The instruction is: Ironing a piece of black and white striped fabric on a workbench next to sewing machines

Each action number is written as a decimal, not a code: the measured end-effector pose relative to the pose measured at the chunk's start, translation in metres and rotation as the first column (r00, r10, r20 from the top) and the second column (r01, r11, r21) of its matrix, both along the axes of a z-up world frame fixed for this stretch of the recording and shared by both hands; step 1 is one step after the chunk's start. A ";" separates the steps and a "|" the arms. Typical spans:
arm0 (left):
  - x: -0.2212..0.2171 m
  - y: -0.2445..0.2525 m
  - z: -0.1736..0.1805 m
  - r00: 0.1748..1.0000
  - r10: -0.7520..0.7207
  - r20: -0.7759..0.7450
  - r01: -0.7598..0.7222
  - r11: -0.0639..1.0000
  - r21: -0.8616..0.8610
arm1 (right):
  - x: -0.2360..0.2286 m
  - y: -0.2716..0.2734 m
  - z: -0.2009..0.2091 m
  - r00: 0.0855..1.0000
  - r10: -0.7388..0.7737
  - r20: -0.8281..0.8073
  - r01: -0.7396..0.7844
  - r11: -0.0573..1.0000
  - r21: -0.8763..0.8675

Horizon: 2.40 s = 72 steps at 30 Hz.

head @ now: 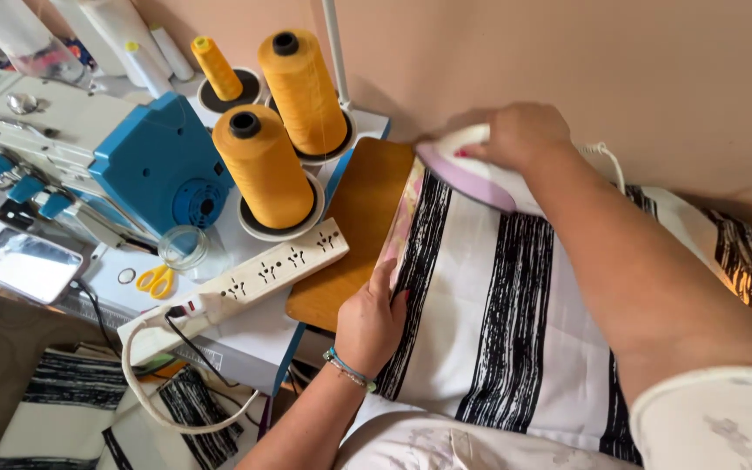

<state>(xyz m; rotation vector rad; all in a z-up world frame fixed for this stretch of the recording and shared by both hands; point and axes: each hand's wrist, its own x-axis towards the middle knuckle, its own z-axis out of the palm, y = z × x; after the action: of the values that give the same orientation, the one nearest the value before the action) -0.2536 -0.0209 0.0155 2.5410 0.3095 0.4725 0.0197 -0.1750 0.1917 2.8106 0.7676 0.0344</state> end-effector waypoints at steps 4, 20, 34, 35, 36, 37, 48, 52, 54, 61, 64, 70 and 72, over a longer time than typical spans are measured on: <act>-0.002 -0.001 0.002 1.000 0.002 0.004 -0.002 1.000 -0.010 | 0.023 0.014 -0.009 0.986 -0.121 -0.110 0.128 0.990 0.055; -0.058 -0.001 0.018 0.994 -0.072 -0.086 0.063 0.992 -0.111 | -0.099 0.018 0.017 0.940 -0.030 -0.339 0.026 1.000 -0.016; -0.100 0.011 -0.014 0.997 -0.068 -0.043 0.055 0.969 -0.240 | -0.232 -0.004 0.032 0.882 0.256 -0.396 -0.220 0.966 0.136; -0.102 0.011 -0.012 0.997 -0.070 -0.035 0.060 0.970 -0.237 | -0.237 -0.007 0.034 0.886 0.255 -0.388 -0.219 0.966 0.136; -0.105 0.010 -0.011 0.996 -0.018 -0.089 -0.006 0.963 -0.268 | -0.242 -0.010 0.035 0.875 0.287 -0.389 -0.251 0.957 0.143; -0.108 0.009 -0.011 0.989 0.031 -0.145 -0.073 0.953 -0.295 | -0.247 -0.012 0.036 0.864 0.319 -0.389 -0.283 0.948 0.149; -0.099 0.018 -0.058 0.951 -0.188 -0.247 -0.040 0.715 -0.698 | -0.133 0.002 -0.007 0.986 0.096 -0.133 -0.092 0.995 0.034; -0.089 0.024 -0.096 0.961 -0.234 -0.145 0.091 0.768 -0.634 | -0.092 0.013 0.007 0.986 -0.071 -0.153 0.067 0.997 -0.032; -0.082 0.026 -0.112 0.969 -0.221 -0.106 0.129 0.826 -0.550 | -0.079 0.020 0.017 0.979 -0.116 -0.166 0.108 0.992 -0.060; -0.073 0.029 -0.107 0.949 -0.309 -0.068 0.235 0.832 -0.502 | -0.003 0.024 -0.002 0.960 -0.242 -0.138 0.243 0.970 -0.010; -0.073 0.029 -0.101 0.945 -0.313 -0.100 0.224 0.836 -0.501 | 0.017 0.025 -0.009 0.963 -0.242 -0.121 0.245 0.970 0.005; -0.077 0.025 -0.110 0.955 -0.290 -0.065 0.211 0.817 -0.536 | 0.010 0.031 0.008 0.908 -0.324 -0.266 0.324 0.945 -0.045; -0.080 0.026 -0.120 0.962 -0.272 -0.032 0.218 0.830 -0.513 | 0.000 0.030 0.012 0.904 -0.308 -0.296 0.308 0.950 -0.048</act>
<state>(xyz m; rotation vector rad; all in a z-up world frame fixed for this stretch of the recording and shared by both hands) -0.3338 0.0051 -0.1042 2.0479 0.1158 0.1300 0.0200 -0.1452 0.2037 2.9381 0.3640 -0.4558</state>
